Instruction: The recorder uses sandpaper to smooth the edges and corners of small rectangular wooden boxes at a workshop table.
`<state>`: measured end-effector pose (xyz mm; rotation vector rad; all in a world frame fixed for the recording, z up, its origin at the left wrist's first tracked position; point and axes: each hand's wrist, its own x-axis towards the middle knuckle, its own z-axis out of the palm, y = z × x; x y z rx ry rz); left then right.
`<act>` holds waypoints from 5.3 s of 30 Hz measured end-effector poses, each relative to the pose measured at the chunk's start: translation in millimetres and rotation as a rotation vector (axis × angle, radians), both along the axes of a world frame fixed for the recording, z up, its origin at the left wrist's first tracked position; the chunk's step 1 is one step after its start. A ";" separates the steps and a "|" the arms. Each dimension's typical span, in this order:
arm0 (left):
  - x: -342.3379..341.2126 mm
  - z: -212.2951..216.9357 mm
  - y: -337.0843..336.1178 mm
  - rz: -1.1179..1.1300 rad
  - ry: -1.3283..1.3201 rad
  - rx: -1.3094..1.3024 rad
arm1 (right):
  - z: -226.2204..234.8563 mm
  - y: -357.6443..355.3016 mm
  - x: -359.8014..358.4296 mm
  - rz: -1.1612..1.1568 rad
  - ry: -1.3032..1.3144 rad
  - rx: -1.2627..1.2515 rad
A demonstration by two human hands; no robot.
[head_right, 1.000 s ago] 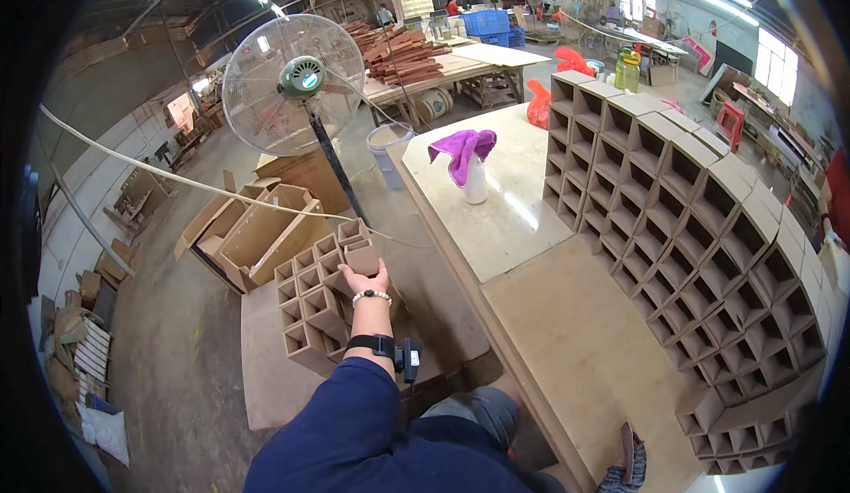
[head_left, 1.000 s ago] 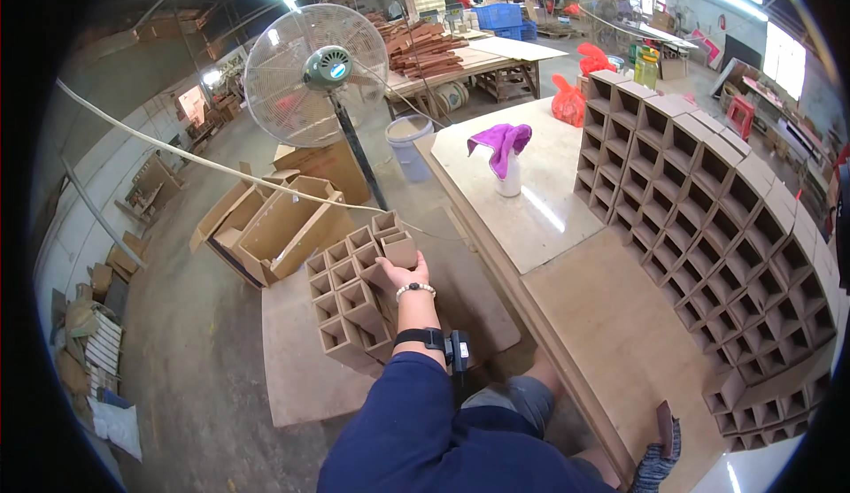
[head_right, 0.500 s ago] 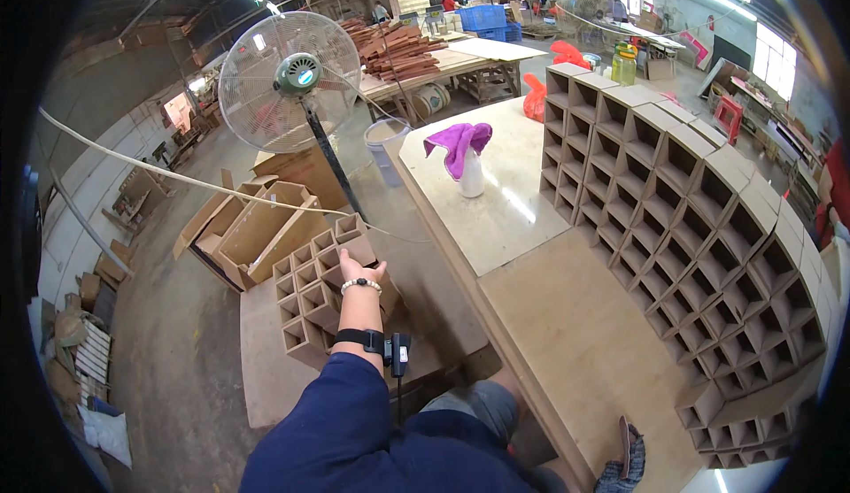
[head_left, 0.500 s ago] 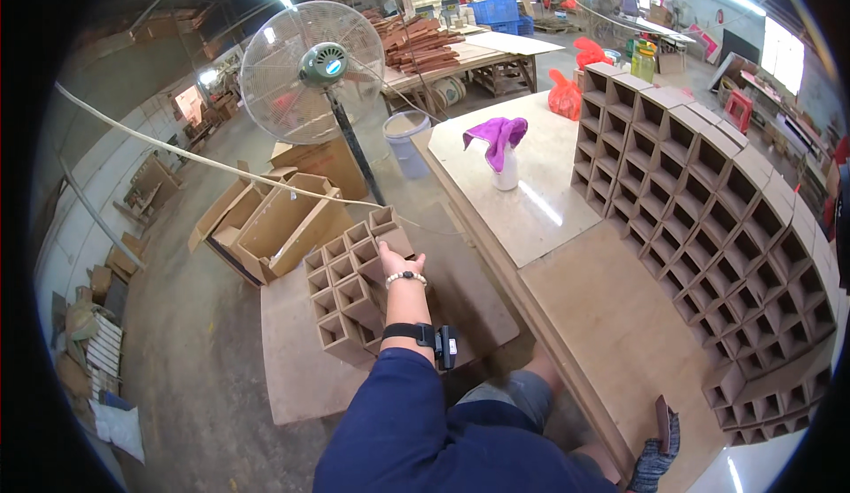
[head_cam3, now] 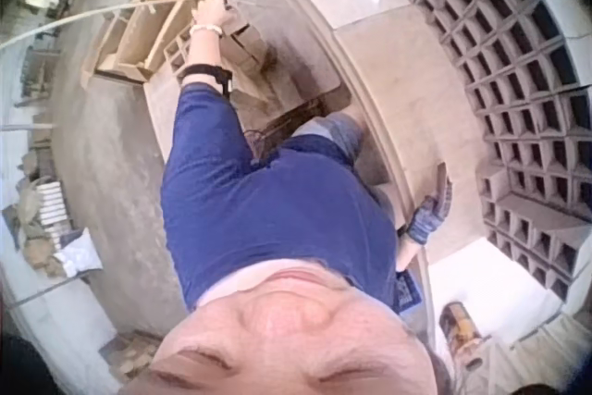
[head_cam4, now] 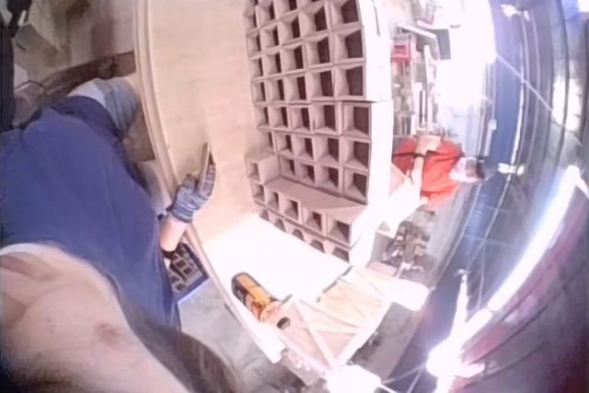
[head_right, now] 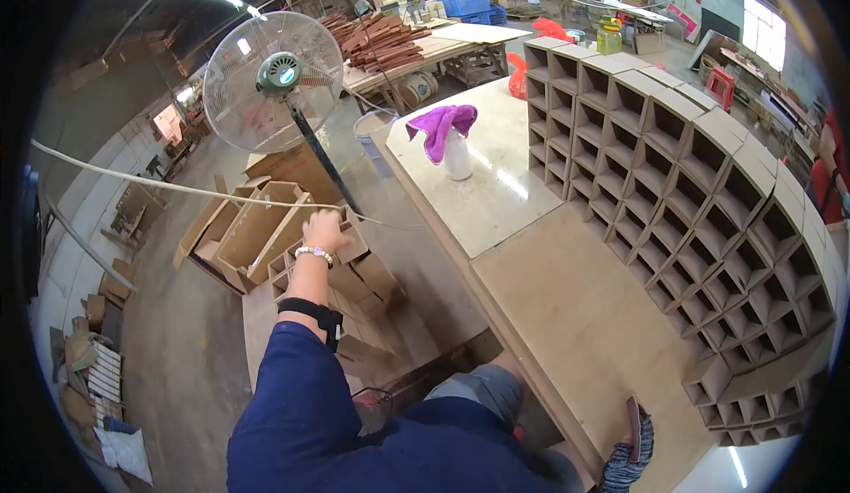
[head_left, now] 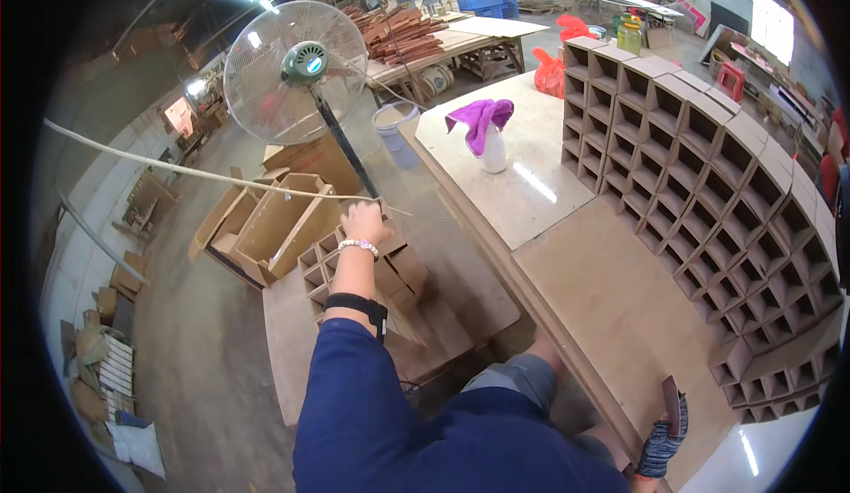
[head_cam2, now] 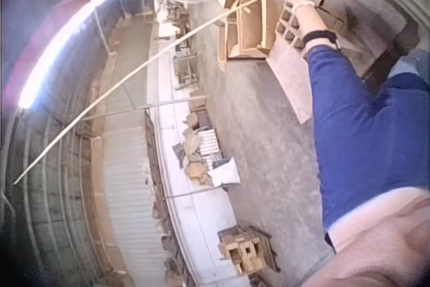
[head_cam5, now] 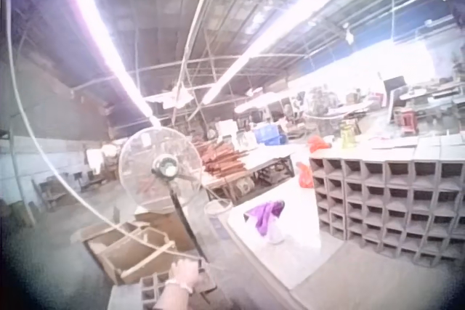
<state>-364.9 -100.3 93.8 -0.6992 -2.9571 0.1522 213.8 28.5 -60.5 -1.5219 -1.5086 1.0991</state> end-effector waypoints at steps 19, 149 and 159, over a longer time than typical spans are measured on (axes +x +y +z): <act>-12.0 -79.5 3.2 -0.048 0.093 0.237 | -13.6 16.1 13.5 0.206 -0.126 0.514; 357.3 -65.2 115.6 -0.016 -2.293 0.967 | 80.8 16.0 -32.9 0.162 -0.798 0.637; 360.1 -66.9 106.9 -0.235 -2.278 1.003 | 74.8 22.3 -14.4 0.074 -0.896 0.591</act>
